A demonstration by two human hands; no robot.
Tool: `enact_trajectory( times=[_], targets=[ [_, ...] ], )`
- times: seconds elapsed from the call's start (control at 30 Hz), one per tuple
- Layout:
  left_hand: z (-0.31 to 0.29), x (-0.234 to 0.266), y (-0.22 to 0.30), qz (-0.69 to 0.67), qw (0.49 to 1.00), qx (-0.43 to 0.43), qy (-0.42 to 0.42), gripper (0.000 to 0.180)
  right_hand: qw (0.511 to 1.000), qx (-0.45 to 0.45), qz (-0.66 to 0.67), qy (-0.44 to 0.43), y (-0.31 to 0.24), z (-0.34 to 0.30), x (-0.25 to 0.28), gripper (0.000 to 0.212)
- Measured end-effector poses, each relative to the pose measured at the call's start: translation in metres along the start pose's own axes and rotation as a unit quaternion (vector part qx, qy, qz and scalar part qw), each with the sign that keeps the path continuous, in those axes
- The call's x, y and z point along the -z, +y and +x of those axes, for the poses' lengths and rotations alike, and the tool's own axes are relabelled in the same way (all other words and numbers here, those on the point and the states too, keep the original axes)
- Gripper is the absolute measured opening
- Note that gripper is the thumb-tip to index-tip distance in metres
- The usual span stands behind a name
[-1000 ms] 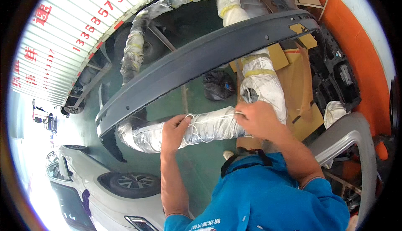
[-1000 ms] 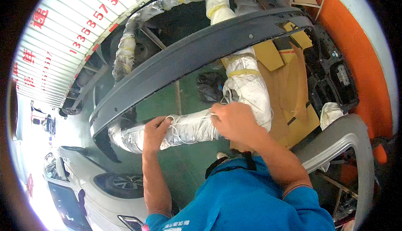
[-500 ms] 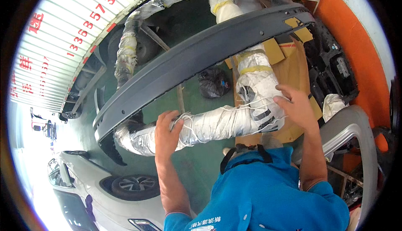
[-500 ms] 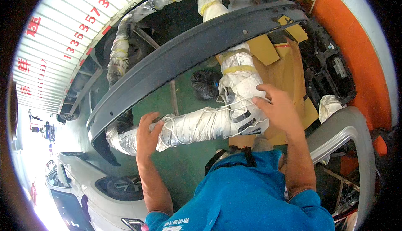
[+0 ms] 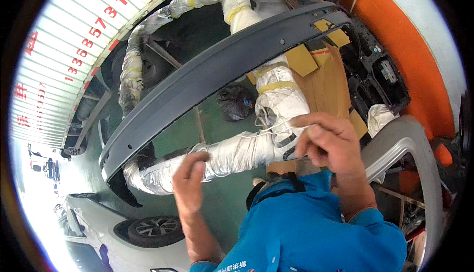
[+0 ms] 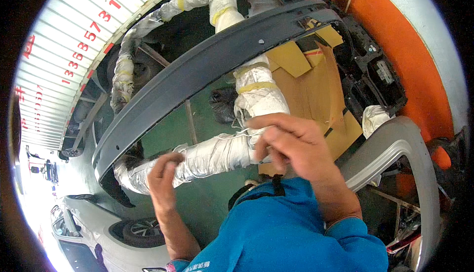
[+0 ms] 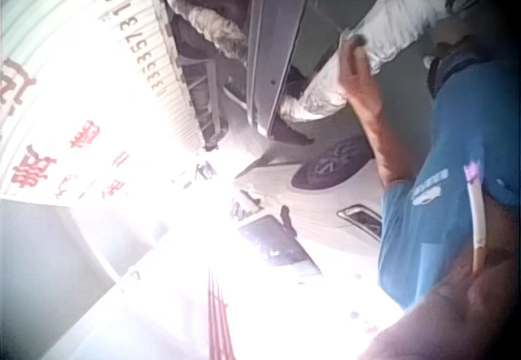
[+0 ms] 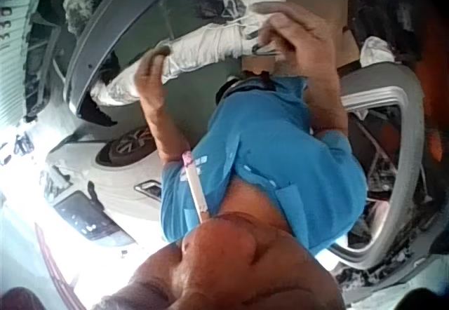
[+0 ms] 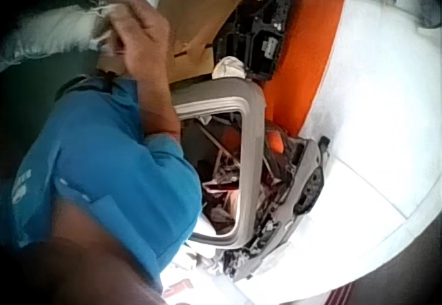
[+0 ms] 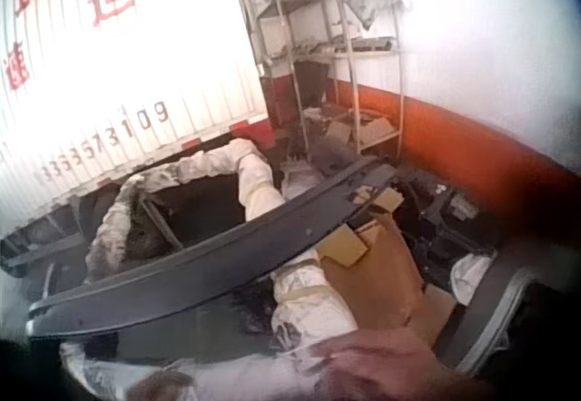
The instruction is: The person gathers flattened cardboard pieces on the floor, aligns them, and ties them together using white string. They then lift the bundle and move it toward a car part on a stand.
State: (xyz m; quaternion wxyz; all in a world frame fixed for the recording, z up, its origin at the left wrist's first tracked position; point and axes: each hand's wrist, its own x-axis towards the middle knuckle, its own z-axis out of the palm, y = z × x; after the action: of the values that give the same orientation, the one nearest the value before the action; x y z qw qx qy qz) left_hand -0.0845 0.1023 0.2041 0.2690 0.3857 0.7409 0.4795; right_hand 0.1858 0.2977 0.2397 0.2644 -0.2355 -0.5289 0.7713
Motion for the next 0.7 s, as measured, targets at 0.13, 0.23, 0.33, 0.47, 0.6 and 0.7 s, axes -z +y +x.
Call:
enact_trajectory(
  times=[0.13, 0.23, 0.33, 0.47, 0.6, 0.7],
  targets=[
    [-0.019, -0.070, 0.035, -0.228, 0.963, -0.011, -0.145, 0.049, 0.986, 0.106, -0.120, -0.041, 0.009, 0.012, -0.038, 0.037],
    [-0.023, -0.100, 0.042, -0.390, 0.894, 0.033, -0.218, 0.065, 0.923, 0.252, -0.284, -0.058, 0.033, 0.026, -0.044, 0.042],
    [-0.024, -0.104, 0.036, -0.457, 0.862, 0.052, -0.212, 0.059, 0.893, 0.309, -0.318, -0.077, 0.039, 0.029, -0.046, 0.047],
    [-0.023, -0.105, 0.039, -0.523, 0.823, 0.080, -0.206, 0.050, 0.938, 0.230, -0.241, -0.098, 0.040, 0.021, -0.047, 0.047],
    [-0.028, -0.098, 0.013, -0.567, 0.773, 0.133, -0.251, 0.037, 0.956, 0.161, -0.226, -0.096, 0.044, 0.011, -0.052, 0.047],
    [-0.033, -0.092, 0.013, -0.565, 0.765, 0.172, -0.257, 0.030, 0.934, 0.179, -0.290, -0.110, 0.049, 0.007, -0.052, 0.046]
  ],
)
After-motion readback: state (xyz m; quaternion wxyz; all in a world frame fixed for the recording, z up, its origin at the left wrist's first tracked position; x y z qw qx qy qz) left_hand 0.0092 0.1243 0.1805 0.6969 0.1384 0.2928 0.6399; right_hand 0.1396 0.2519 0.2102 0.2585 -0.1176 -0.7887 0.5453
